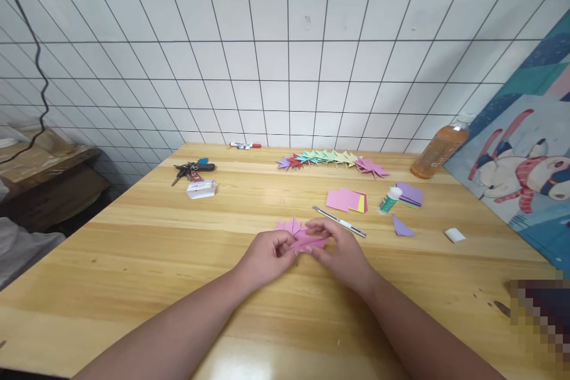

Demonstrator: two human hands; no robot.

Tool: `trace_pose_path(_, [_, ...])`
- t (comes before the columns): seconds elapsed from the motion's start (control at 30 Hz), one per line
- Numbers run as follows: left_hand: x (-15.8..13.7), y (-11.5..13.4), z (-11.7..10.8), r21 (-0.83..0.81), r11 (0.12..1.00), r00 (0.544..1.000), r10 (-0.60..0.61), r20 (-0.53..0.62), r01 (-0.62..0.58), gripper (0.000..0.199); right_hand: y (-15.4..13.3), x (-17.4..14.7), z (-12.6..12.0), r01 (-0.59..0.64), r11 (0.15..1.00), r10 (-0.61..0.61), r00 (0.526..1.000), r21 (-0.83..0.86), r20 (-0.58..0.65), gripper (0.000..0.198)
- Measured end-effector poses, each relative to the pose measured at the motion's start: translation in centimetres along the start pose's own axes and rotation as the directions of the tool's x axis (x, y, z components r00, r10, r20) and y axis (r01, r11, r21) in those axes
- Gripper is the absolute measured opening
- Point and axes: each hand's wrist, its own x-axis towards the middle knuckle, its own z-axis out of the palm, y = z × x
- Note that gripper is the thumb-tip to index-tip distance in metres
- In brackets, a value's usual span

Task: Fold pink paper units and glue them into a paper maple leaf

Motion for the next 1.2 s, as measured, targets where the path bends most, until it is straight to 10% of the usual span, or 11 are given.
trace_pose_path(0.23, [0.2, 0.3, -0.3, -0.303, 0.944, 0.991, -0.135, 0.002, 0.129, 0.026, 0.5, 0.5, -0.2, -0.243, 0.946, 0.238, 0.970, 0.216, 0.048, 0.015])
trace_pose_path(0.57, [0.0, 0.9, 0.1, -0.537, 0.824, 0.983, -0.130, 0.132, 0.181, 0.039, 1.0, 0.5, 1.3, -0.230, 0.901, 0.257, 0.966, 0.367, -0.025, 0.023])
trace_pose_path(1.2, [-0.3, 0.3, -0.2, -0.246, 0.967, 0.997, -0.072, 0.018, 0.074, 0.028, 0.8, 0.2, 1.5, -0.251, 0.880, 0.235, 0.968, 0.404, 0.089, 0.018])
